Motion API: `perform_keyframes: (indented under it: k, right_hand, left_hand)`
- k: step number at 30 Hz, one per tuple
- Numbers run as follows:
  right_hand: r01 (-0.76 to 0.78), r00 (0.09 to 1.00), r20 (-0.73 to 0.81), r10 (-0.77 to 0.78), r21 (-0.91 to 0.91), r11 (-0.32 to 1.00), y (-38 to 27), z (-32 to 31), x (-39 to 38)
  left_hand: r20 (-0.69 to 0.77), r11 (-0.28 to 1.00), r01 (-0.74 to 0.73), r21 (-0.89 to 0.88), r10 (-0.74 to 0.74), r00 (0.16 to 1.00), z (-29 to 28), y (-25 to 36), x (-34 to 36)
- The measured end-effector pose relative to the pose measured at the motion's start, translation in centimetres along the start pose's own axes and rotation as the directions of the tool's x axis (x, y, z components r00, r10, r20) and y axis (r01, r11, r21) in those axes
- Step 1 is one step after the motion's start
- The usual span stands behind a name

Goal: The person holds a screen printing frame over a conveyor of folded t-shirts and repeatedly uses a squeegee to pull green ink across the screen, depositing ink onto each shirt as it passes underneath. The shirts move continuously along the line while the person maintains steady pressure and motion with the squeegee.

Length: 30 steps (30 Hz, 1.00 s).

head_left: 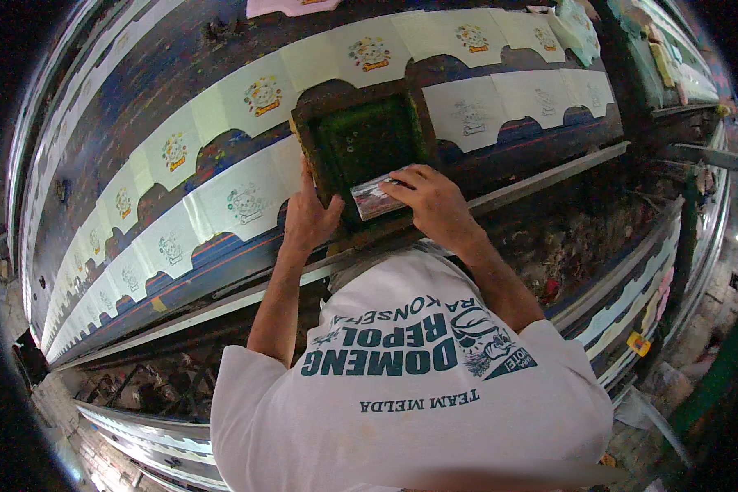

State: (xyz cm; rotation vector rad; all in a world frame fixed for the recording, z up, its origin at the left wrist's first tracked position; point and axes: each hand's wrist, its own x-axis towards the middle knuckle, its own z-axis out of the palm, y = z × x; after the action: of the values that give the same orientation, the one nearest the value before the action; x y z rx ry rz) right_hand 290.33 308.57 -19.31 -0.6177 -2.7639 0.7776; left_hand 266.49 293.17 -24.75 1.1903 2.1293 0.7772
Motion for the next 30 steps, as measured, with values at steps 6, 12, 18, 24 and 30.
perform_keyframes:
  k: [6,12,18,24,30]
  right_hand:
    - [-0.051,0.999,-0.003,0.051,-0.030,0.998,8.0,-5.4,-2.8]
    - [-0.026,0.999,-0.039,0.025,-0.043,0.999,16.2,-8.8,-5.5]
    - [-0.002,1.000,-0.021,0.002,0.005,1.000,19.1,-9.2,-6.1]
    - [0.018,1.000,-0.003,-0.018,0.034,0.999,19.8,-9.1,-5.8]
    - [0.075,0.997,0.004,-0.075,-0.042,0.996,20.1,-8.5,-6.2]
  left_hand:
    - [-0.049,0.982,-0.179,-0.063,0.176,0.983,6.3,7.2,4.4]
    - [0.057,0.998,-0.027,-0.064,0.031,0.998,12.5,12.6,8.2]
    - [0.012,0.992,-0.055,-0.111,0.056,0.998,15.5,12.5,9.4]
    - [0.032,0.979,-0.018,-0.203,0.025,0.999,15.7,11.3,9.4]
    - [0.040,0.986,0.044,-0.160,-0.038,0.998,15.8,10.7,9.3]
